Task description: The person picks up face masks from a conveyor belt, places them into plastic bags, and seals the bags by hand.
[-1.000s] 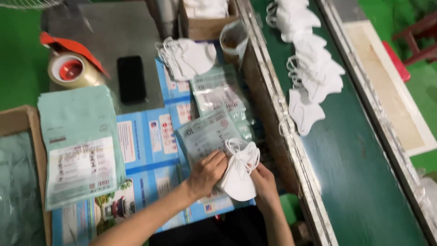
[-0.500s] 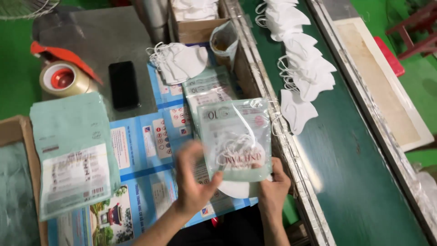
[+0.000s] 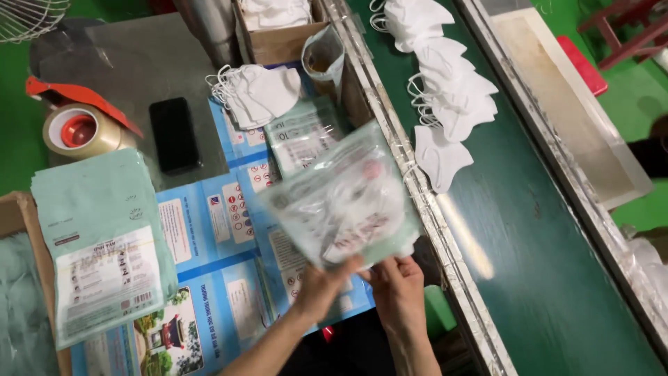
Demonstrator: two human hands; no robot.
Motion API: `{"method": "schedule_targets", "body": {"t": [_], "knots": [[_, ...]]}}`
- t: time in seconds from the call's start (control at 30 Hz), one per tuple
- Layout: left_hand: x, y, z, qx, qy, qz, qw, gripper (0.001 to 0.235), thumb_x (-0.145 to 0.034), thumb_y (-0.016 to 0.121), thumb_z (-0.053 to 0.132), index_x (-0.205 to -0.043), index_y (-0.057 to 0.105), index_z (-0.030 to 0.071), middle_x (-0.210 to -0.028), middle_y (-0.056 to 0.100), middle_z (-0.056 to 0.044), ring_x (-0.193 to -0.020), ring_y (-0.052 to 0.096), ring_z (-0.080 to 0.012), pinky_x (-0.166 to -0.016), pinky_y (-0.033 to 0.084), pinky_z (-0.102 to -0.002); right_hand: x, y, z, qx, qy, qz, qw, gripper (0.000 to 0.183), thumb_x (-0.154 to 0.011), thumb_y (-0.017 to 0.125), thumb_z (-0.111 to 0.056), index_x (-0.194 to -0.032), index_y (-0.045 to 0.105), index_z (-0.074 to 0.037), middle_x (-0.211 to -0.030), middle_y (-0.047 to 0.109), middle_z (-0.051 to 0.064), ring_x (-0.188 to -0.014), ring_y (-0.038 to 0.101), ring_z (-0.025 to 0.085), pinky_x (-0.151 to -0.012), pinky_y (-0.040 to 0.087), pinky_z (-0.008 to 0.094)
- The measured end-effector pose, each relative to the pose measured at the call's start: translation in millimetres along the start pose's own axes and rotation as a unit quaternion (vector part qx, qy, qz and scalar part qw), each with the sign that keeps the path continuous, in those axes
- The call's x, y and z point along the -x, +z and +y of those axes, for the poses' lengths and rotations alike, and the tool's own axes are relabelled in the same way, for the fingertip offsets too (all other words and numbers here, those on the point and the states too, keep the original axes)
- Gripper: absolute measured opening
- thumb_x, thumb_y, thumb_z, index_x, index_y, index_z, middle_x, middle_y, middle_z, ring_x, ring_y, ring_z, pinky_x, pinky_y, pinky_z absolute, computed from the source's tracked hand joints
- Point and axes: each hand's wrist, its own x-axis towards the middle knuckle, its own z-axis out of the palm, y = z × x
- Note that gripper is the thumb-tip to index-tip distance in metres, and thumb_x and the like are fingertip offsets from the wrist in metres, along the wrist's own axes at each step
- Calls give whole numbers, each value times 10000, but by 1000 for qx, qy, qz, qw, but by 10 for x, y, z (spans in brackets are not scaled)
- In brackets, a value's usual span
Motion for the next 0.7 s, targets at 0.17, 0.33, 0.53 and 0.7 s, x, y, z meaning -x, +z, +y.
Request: {"method": "schedule_targets", "body": {"t": [0.17, 0.33, 0.53, 0.7], "knots": [[390, 133, 363, -341, -36, -273, 899, 353, -941, 752, 315, -1142, 747, 26, -1025, 748, -103, -959, 705, -239, -890, 566, -400, -6, -267, -89, 104, -93, -16, 990, 187, -1007, 675, -59, -1148, 682, 65, -988, 738, 120, -825, 671, 157, -721, 552, 315], [490, 276, 1182, -424, 437, -156, 778, 277, -860, 807, 79, -1114, 701, 43, -1144, 747, -118, -1077, 740, -288, -968, 575, -437, 342, 131, -756, 391, -208, -18, 896, 300, -857, 738, -7, -1146, 657, 9, -1033, 773, 102, -919, 754, 154, -790, 617, 297], [234, 364, 1199, -400, 419, -160, 799, 168, -844, 818, 73, -992, 744, 47, -960, 782, -79, -902, 779, -240, -817, 624, -378, 540, 67, -697, 559, -369, -63, 740, 348, -744, 854, -10, -1059, 717, -66, -973, 773, 80, -855, 780, 187, -734, 594, 302], [344, 254, 762, -229, 203, 28, 952, 113, -924, 736, 63, -992, 818, 26, -730, 786, -77, -598, 714, -217, -551, 545, -320, 655, 268, -965, 395, -410, 131, 812, 370, -840, 657, 90, -1202, 587, 62, -1168, 620, 122, -1073, 597, 191, -954, 468, 311]]}}
